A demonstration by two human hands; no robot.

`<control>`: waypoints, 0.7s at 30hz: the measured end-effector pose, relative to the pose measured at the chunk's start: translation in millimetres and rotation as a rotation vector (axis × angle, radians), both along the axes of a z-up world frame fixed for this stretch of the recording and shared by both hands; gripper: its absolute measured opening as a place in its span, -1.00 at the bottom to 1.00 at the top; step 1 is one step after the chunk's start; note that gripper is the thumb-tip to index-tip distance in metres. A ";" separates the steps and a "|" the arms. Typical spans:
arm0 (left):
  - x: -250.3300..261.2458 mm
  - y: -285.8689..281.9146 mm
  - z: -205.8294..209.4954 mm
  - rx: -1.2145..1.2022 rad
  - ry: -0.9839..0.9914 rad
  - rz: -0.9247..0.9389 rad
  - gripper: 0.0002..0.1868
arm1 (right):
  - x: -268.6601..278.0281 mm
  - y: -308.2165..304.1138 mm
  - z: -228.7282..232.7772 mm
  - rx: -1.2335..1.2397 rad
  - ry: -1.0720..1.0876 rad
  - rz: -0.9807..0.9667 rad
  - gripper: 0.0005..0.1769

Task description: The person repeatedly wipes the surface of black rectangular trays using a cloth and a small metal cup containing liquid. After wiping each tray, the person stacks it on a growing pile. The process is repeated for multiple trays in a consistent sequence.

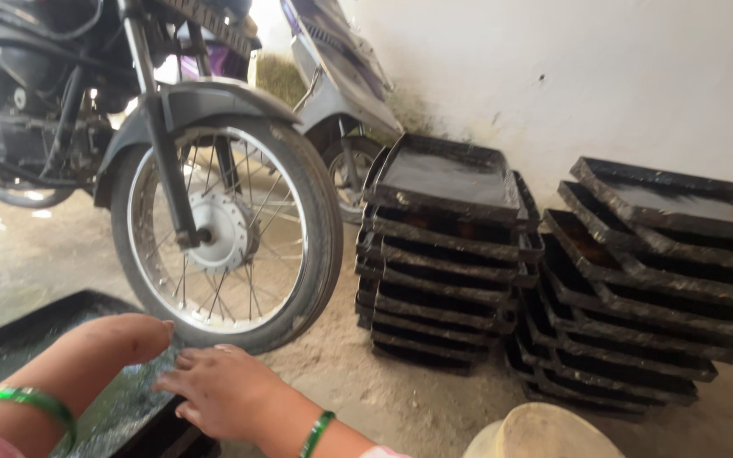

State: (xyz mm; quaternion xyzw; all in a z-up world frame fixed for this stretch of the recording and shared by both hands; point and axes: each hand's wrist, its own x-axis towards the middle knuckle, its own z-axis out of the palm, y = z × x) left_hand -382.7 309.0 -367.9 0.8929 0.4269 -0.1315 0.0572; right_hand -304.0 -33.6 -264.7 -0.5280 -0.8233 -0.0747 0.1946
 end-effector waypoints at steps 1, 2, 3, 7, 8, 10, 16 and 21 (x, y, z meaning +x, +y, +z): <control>-2.5 3.3 -11.0 0.066 0.086 -0.125 -0.40 | -3.5 5.0 -7.0 -0.019 0.007 0.024 -0.53; -6.4 2.5 -19.0 0.063 0.121 -0.135 -0.42 | -6.9 9.5 -13.0 -0.038 0.015 0.048 -0.53; -8.5 0.7 -18.8 0.060 0.157 -0.145 -0.44 | -10.7 11.5 -18.7 -0.058 0.023 0.072 -0.54; -9.4 -22.9 27.9 0.056 0.285 -0.179 -0.50 | -30.6 8.3 -29.7 0.030 0.000 0.087 -0.65; -10.2 -34.1 37.8 0.064 0.281 -0.149 -0.51 | -35.5 5.9 -30.2 0.049 0.023 0.082 -0.66; -12.3 -53.4 54.3 0.064 0.281 -0.118 -0.52 | -45.1 -0.3 -30.7 0.104 0.015 0.062 -0.72; -5.5 -82.7 79.5 0.054 0.286 -0.111 -0.53 | -62.1 -6.3 -22.2 0.233 -0.135 0.010 -0.86; 13.6 -93.2 99.0 0.073 0.261 -0.113 -0.55 | -62.7 -21.6 -3.5 0.270 -0.149 0.002 -0.88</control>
